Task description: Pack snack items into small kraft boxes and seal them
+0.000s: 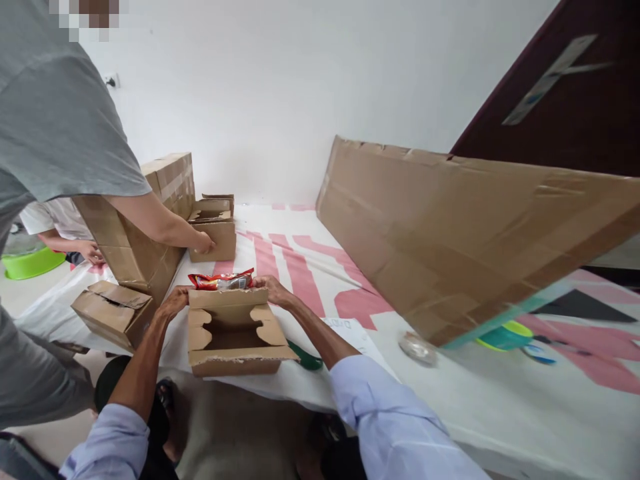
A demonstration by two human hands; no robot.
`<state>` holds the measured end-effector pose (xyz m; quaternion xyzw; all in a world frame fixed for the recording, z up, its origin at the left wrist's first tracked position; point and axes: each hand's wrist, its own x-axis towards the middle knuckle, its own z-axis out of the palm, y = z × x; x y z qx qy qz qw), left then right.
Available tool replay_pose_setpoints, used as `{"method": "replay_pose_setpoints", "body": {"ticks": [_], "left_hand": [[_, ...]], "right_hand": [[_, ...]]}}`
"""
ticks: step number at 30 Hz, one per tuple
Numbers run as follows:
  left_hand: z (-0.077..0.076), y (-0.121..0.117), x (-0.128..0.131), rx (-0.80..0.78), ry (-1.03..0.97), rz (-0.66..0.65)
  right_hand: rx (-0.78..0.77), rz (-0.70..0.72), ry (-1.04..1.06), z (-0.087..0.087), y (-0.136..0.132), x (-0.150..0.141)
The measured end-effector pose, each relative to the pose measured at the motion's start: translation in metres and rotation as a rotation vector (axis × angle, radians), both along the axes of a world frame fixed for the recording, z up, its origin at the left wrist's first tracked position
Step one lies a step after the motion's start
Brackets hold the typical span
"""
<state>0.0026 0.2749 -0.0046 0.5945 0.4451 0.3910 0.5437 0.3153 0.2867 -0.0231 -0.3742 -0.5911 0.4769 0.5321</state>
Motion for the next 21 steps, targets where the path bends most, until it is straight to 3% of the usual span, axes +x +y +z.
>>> {"method": "replay_pose_setpoints", "body": {"ticks": [5,12,21], "left_hand": [[-0.003,-0.001,-0.002,-0.027,0.038,0.012],[-0.013,0.016,0.005,-0.069,0.016,0.105],[-0.018,0.058,0.003,-0.013,-0.001,0.371]], "right_hand": [[-0.106,0.138,-0.101,-0.004,-0.001,0.003],[-0.171,0.090,-0.111,-0.014,0.004,0.005],[-0.197,-0.035,-0.055,-0.024,0.063,-0.017]]}}
